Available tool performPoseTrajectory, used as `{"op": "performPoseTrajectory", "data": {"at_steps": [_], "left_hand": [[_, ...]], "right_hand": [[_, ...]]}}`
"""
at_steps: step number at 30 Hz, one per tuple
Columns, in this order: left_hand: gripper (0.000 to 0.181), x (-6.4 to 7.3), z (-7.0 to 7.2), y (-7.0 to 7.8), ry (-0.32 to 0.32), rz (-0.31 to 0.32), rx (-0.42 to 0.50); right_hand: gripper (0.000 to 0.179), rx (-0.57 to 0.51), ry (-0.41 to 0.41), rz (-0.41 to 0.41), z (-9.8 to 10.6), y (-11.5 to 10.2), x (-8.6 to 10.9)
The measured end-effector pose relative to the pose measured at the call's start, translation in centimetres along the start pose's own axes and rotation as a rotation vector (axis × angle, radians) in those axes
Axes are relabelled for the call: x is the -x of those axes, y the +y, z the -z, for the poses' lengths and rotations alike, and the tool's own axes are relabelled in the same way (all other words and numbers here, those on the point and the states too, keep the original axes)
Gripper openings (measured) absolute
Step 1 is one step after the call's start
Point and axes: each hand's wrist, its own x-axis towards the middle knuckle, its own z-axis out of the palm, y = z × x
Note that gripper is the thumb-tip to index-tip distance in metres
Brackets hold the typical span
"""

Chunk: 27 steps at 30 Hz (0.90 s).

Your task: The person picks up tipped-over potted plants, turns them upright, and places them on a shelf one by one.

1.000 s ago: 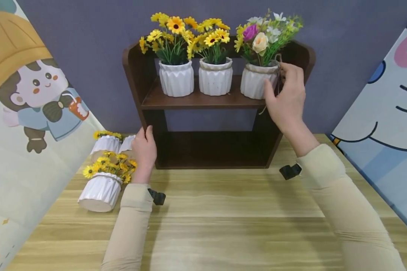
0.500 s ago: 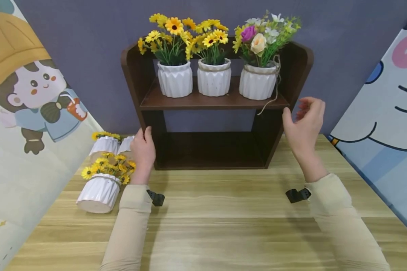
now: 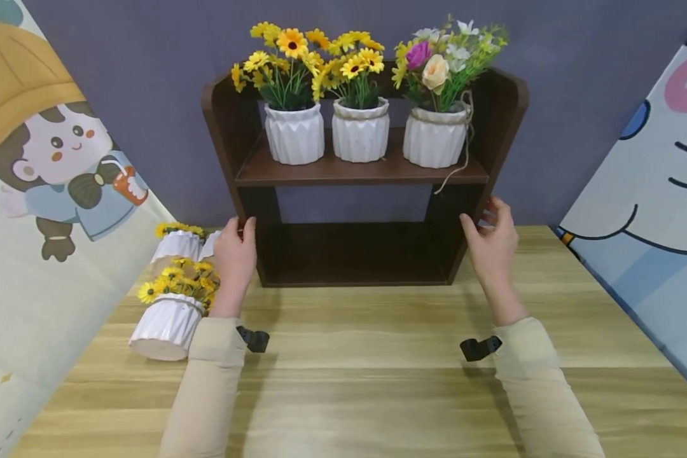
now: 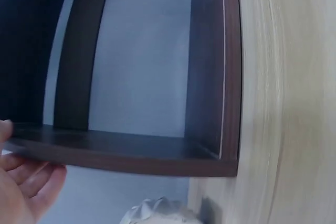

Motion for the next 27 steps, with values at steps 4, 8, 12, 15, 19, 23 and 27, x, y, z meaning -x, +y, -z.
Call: {"op": "performPoseTrajectory", "data": {"at_steps": [4,8,12,15,19,23,27], "left_hand": [[0.044,0.2,0.9,-0.1,-0.099,0.015,0.014],[0.040,0.7,1.7,-0.9,-0.172,0.003,-0.025],[0.035,1.4,2.6,-1.8,-0.197,-0.019,-0.119],[0.037,2.0,3.3,-1.9,-0.188,-0.022,-0.188],[0.040,2.9,4.3,-2.0,-0.140,-0.012,-0.304],[0.044,3.7,5.5,-2.3,-0.126,-0.022,-0.398],[0.050,4.1,6.6,-2.7,-0.114,-0.054,-0.423]], "right_hand": [[0.044,0.020,0.042,-0.007,-0.6,0.5,0.0],[0.035,0.021,0.077,-0.019,-1.4,0.8,0.1],[0.027,0.039,0.107,0.006,-2.3,1.1,0.5],[0.023,0.046,0.136,0.042,-2.5,1.2,0.5],[0.022,0.049,0.141,0.087,-2.5,1.3,0.6],[0.023,0.052,0.134,0.097,-2.5,1.6,0.7],[0.024,0.053,0.127,0.097,-2.4,1.7,0.7]]}}
